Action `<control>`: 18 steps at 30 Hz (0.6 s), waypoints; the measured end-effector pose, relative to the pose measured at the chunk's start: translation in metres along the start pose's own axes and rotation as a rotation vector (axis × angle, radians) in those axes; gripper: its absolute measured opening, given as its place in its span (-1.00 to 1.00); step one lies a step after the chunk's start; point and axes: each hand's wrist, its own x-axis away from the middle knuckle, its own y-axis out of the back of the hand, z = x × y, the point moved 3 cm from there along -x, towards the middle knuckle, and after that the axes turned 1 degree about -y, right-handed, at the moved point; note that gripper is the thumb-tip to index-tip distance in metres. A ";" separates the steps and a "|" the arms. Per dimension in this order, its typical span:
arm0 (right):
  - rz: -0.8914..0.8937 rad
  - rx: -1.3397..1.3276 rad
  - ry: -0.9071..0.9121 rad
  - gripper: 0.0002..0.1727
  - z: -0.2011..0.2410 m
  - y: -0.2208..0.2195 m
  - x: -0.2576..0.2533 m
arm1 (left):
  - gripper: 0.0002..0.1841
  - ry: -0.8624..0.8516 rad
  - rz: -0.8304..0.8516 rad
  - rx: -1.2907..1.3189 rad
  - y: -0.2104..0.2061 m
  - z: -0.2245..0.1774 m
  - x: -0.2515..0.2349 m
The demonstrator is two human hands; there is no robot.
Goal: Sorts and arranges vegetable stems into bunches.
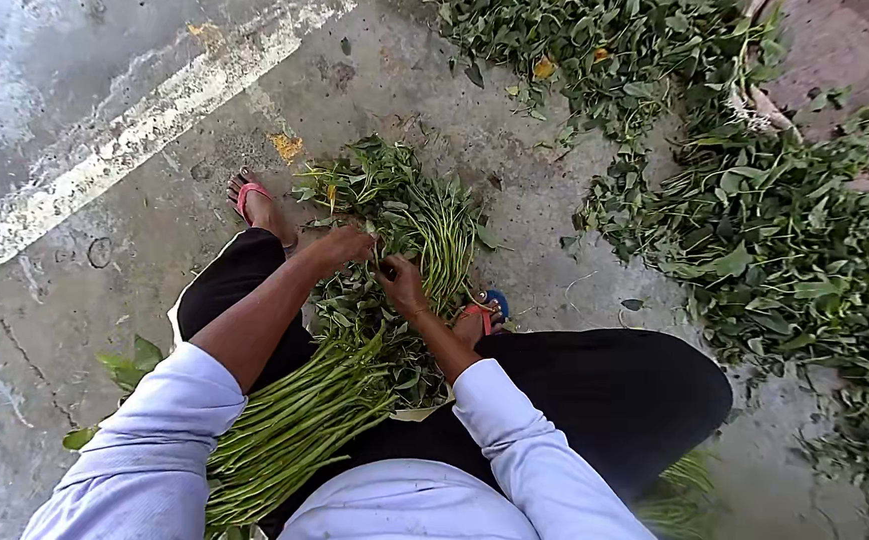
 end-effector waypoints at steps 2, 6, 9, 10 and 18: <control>-0.005 -0.083 0.061 -0.72 0.018 -0.010 0.006 | -0.52 0.028 -0.029 0.106 -0.006 0.001 -0.001; 0.075 -0.292 0.137 -0.75 0.015 -0.007 -0.002 | -0.64 0.022 -0.085 0.274 -0.006 0.003 -0.003; 0.082 -0.356 -0.013 -0.72 -0.005 0.012 -0.018 | -0.72 -0.024 -0.113 0.386 0.002 0.002 -0.005; 0.026 -0.266 -0.108 -0.66 -0.016 0.023 -0.023 | -0.71 -0.041 -0.130 0.427 0.005 0.001 -0.006; -0.020 0.158 -0.540 -0.27 -0.079 0.037 -0.016 | -0.78 -0.043 -0.142 0.627 0.016 0.004 0.001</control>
